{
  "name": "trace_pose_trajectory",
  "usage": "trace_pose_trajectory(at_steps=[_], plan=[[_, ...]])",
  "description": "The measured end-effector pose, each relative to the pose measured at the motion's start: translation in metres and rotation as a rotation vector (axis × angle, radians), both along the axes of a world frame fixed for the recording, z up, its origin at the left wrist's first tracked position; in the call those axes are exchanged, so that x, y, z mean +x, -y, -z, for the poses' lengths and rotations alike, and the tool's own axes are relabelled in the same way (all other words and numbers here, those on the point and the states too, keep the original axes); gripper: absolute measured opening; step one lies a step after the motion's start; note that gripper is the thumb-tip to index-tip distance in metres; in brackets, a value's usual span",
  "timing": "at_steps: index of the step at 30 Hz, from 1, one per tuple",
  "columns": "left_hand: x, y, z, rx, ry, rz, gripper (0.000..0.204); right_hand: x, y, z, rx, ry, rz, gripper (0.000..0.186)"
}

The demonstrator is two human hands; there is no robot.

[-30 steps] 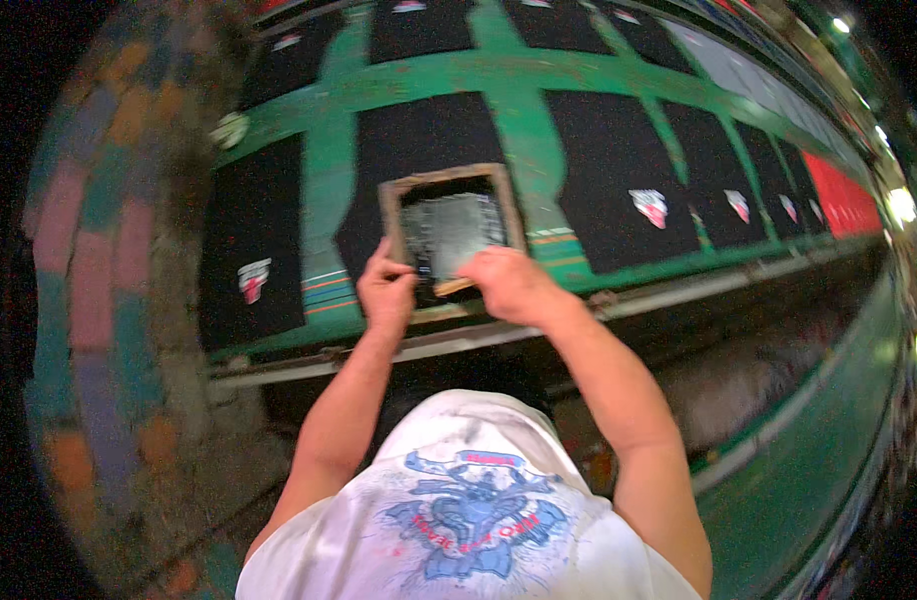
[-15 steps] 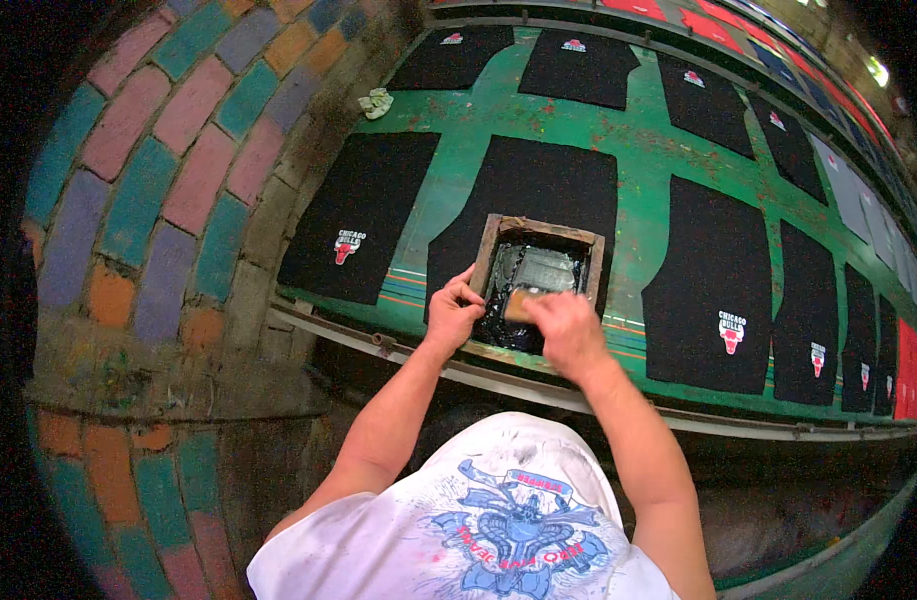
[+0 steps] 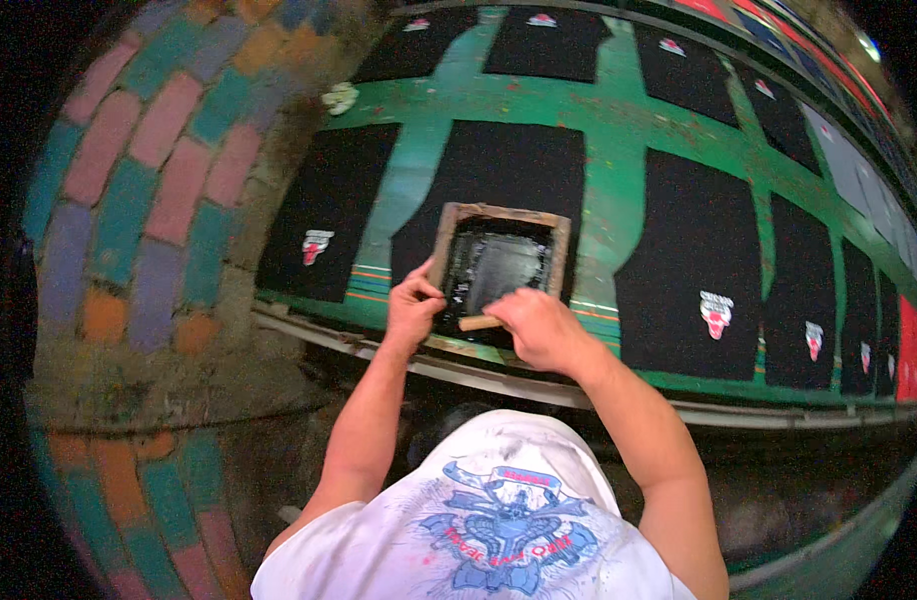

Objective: The person uses a squeegee to press ink through a screen-printing frame onto a series of t-shirts laid out on a green workbench. The shirts include black, red, and blue variants, each receiving a white logo print in sequence.

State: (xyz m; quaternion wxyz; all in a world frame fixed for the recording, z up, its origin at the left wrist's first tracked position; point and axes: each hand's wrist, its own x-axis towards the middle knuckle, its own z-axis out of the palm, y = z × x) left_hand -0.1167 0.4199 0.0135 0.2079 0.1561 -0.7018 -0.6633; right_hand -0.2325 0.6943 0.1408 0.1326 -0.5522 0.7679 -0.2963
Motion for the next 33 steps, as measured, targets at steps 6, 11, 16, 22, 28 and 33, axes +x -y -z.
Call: trace_pose_trajectory(at_steps=[6, 11, 16, 22, 28, 33], plan=[[0.000, -0.002, -0.004, -0.029, 0.038, -0.011, 0.015, -0.066, 0.038, 0.013, -0.121, -0.184, 0.236, 0.038], [0.001, -0.004, -0.012, -0.096, 0.024, 0.010, 0.017, -0.060, 0.044, 0.017, -0.121, -0.298, 0.272, 0.041], [0.002, -0.004, -0.011, -0.146, 0.027, -0.006, 0.015, 0.009, 0.035, 0.021, -0.091, -0.374, 0.216, 0.042], [0.002, -0.005, -0.013, -0.189, 0.000, 0.002, 0.014, 0.071, 0.022, 0.015, -0.048, -0.297, 0.216, 0.046], [0.003, -0.003, -0.017, -0.165, 0.014, 0.029, 0.015, 0.083, 0.001, 0.006, -0.048, -0.033, 0.267, 0.057], [0.000, -0.005, -0.024, -0.096, 0.013, 0.015, 0.016, 0.076, -0.020, 0.027, -0.257, 0.189, 0.875, 0.065]])
